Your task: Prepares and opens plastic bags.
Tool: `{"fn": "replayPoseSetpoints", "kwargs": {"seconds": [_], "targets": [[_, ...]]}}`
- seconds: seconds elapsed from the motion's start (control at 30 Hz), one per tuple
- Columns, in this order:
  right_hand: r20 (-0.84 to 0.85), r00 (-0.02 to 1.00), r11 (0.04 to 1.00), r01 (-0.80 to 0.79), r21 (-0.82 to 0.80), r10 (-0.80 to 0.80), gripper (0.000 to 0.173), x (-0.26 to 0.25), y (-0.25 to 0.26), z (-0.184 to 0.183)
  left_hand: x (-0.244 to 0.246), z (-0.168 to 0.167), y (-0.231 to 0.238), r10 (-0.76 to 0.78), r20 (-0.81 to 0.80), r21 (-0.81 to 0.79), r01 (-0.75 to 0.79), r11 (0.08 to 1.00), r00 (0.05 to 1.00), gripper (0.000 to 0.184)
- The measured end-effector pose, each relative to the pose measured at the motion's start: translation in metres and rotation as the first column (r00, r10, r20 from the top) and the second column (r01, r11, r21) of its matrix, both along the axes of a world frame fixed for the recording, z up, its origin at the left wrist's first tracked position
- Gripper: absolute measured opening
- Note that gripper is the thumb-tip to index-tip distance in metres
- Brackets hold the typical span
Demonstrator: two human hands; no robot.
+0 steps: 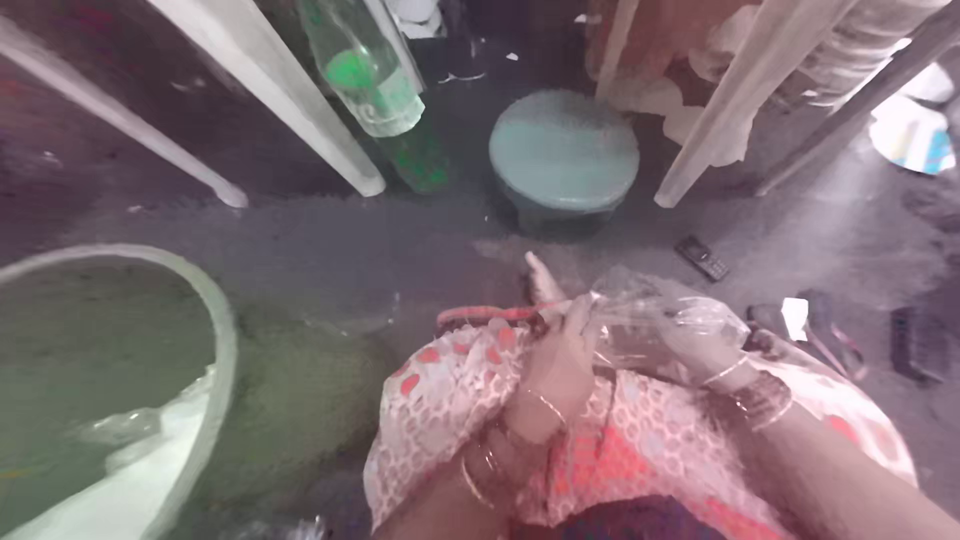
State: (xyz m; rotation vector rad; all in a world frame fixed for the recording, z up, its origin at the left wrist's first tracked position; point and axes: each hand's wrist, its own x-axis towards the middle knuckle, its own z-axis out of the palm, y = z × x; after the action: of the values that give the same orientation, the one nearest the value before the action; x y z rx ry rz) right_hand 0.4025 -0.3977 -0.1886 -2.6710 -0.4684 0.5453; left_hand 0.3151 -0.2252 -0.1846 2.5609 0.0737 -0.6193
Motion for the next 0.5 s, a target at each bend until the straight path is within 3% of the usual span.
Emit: {"fn": "replayPoseSetpoints", "kwargs": {"seconds": [0.03,0.07,0.13,0.2,0.27,0.3,0.37,0.43,0.5], "targets": [[0.097,0.995,0.999,0.036,-0.009,-0.035,0.052,-0.002,0.002,-0.003,0.003,0.004,0.0,0.009,-0.074,0.004,-0.009,1.0,0.997,0.056],[0.075,0.997,0.999,0.013,-0.031,-0.011,0.054,-0.002,0.003,-0.001,0.005,0.007,0.0,0.033,-0.083,0.001,-0.033,0.999,0.996,0.052],[-0.164,0.968,0.955,-0.22,-0.199,0.189,0.053,0.001,0.007,0.007,0.005,0.007,0.002,0.109,-0.037,-0.03,-0.11,0.993,0.993,0.047],[-0.283,0.858,0.854,-0.487,-0.185,0.428,0.042,-0.003,0.012,0.012,0.002,-0.003,0.008,0.215,0.093,-0.099,-0.206,0.973,0.972,0.045],[-0.072,0.762,0.761,-0.647,-0.054,0.643,0.032,-0.022,0.008,0.007,-0.002,-0.016,0.013,0.326,0.291,-0.18,-0.283,0.942,0.899,0.04],[0.192,0.716,0.725,-0.688,0.035,0.671,0.027,-0.031,0.005,0.0,-0.003,-0.02,0.014,0.368,0.382,-0.203,-0.311,0.928,0.848,0.037],[0.607,0.591,0.656,-0.741,0.146,0.532,0.025,-0.038,0.007,0.002,-0.004,-0.018,0.017,0.424,0.432,-0.223,-0.361,0.906,0.796,0.032],[0.755,0.547,0.706,-0.69,0.163,0.36,0.021,-0.038,0.0,0.026,-0.002,-0.018,0.021,0.45,0.435,-0.203,-0.402,0.893,0.78,0.032],[0.765,0.637,0.832,-0.475,0.287,0.1,0.019,-0.03,-0.028,0.038,-0.002,-0.019,0.024,0.469,0.425,-0.195,-0.428,0.883,0.774,0.032]]}}
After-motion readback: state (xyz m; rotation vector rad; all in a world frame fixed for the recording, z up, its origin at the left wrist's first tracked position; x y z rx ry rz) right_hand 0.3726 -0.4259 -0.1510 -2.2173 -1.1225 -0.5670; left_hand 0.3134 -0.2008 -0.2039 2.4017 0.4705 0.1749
